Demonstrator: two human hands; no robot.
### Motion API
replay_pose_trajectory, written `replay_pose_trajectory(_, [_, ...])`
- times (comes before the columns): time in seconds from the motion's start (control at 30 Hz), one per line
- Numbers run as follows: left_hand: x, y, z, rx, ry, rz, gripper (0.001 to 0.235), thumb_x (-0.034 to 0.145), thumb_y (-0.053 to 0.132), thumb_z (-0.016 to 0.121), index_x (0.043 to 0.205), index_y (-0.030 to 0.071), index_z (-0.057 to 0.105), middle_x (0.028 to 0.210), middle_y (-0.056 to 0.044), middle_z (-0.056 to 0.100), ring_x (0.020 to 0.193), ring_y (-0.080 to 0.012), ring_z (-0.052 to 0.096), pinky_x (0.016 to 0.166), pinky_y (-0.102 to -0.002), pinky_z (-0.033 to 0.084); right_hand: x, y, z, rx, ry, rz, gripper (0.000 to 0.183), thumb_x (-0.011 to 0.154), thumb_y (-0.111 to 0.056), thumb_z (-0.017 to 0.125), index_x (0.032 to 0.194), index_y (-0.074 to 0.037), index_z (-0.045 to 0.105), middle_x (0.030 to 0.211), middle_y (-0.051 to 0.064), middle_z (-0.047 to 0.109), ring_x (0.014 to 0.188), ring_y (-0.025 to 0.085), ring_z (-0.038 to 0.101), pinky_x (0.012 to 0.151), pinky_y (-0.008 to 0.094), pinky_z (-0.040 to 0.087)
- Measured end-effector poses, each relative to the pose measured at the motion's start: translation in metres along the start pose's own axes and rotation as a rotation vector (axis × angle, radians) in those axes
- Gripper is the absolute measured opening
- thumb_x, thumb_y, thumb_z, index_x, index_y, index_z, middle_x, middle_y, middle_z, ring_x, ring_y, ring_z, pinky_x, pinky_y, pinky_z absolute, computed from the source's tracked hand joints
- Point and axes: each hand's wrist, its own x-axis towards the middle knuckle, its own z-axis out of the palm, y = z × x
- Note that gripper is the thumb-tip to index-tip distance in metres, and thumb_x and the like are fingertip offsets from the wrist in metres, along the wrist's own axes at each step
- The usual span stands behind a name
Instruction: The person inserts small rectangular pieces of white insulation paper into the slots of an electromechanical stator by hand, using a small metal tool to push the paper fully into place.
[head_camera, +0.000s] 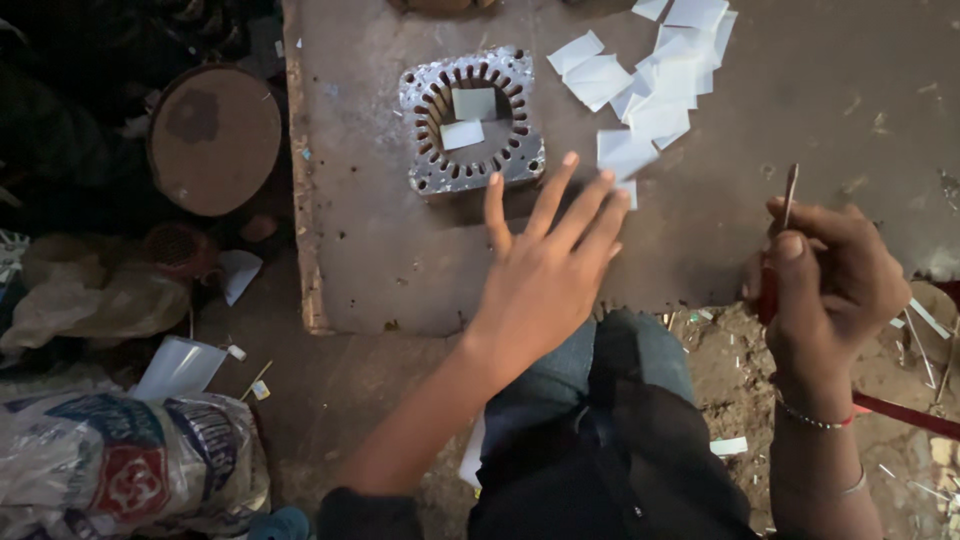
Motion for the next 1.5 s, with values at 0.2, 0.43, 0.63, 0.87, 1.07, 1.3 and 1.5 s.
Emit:
replay_pose_trajectory(0.2, [-0.005, 0.002, 0.001, 0.128, 0.023, 0.046, 0.049, 0.106, 0.042, 0.057, 0.144, 0.01, 0.063, 0.155, -0.004, 0.056, 0.152, -0.0308, 0.037, 0.123, -0.068, 0.005, -0.003, 0.0, 0.002, 0.018, -0.021, -0.037, 0.013, 0.111, -0.004, 0.057, 0.117, 0.008, 0.061, 0.094, 0.004, 0.059, 0.062, 0.007, 0.059, 0.052, 0.02, 0.048])
replay_pose_trajectory(0.43, [-0.043, 0.006, -0.014, 0.024, 0.005, 0.14, 0.047, 0.107, 0.043, 0.06, 0.137, 0.008, 0.069, 0.131, -0.004, 0.069, 0.143, -0.0268, 0.051, 0.123, -0.069, 0.007, 0.006, -0.016, -0.006, -0.231, -0.384, -0.098, 0.021, 0.1, 0.0, 0.062, 0.121, 0.0, 0.067, 0.088, 0.003, 0.066, 0.065, 0.008, 0.061, 0.055, 0.023, 0.049])
replay_pose_trajectory(0.63, [-0.05, -0.002, -0.009, -0.031, 0.057, 0.228, 0.039, 0.102, 0.036, 0.067, 0.135, 0.015, 0.072, 0.125, -0.007, 0.068, 0.138, -0.0262, 0.054, 0.12, -0.07, 0.011, -0.003, -0.024, -0.004, -0.796, -0.714, -0.29, 0.058, 0.075, 0.005, 0.068, 0.13, -0.013, 0.071, 0.092, 0.007, 0.064, 0.061, 0.023, 0.063, 0.053, 0.035, 0.051])
replay_pose_trajectory(0.87, [-0.05, -0.005, -0.01, -0.083, 0.044, 0.182, 0.032, 0.098, 0.021, 0.068, 0.128, 0.01, 0.072, 0.125, -0.004, 0.07, 0.14, -0.0253, 0.058, 0.121, -0.071, 0.014, 0.003, -0.026, -0.002, -1.066, -0.989, -0.388, 0.071, 0.071, -0.002, 0.069, 0.141, -0.015, 0.065, 0.09, 0.0, 0.061, 0.065, 0.018, 0.065, 0.052, 0.035, 0.053])
replay_pose_trajectory(1.07, [-0.042, 0.0, -0.011, -0.078, 0.018, 0.14, 0.034, 0.101, 0.025, 0.07, 0.131, 0.008, 0.072, 0.123, -0.006, 0.067, 0.14, -0.0247, 0.055, 0.124, -0.073, 0.013, -0.002, -0.011, -0.008, -1.145, -1.03, -0.631, 0.072, 0.076, -0.006, 0.066, 0.146, 0.003, 0.056, 0.092, 0.005, 0.057, 0.078, 0.018, 0.064, 0.058, 0.032, 0.054])
replay_pose_trajectory(1.3, [-0.02, 0.004, -0.018, -0.205, 0.016, 0.044, 0.022, 0.093, 0.023, 0.072, 0.112, 0.011, 0.075, 0.108, -0.003, 0.063, 0.129, -0.0245, 0.057, 0.123, -0.075, 0.013, 0.019, 0.001, -0.02, -1.114, -1.327, -0.716, 0.08, 0.068, -0.008, 0.069, 0.147, -0.008, 0.055, 0.097, -0.001, 0.062, 0.073, 0.016, 0.064, 0.053, 0.032, 0.057])
replay_pose_trajectory(1.5, [-0.033, -0.003, -0.016, -0.044, 0.082, 0.085, 0.015, 0.095, 0.016, 0.074, 0.11, 0.019, 0.074, 0.123, -0.001, 0.063, 0.14, -0.0238, 0.054, 0.13, -0.063, 0.018, -0.023, -0.002, -0.033, -0.852, -1.01, -0.783, 0.069, 0.067, -0.002, 0.067, 0.136, -0.007, 0.064, 0.086, 0.003, 0.06, 0.072, 0.015, 0.065, 0.054, 0.032, 0.056])
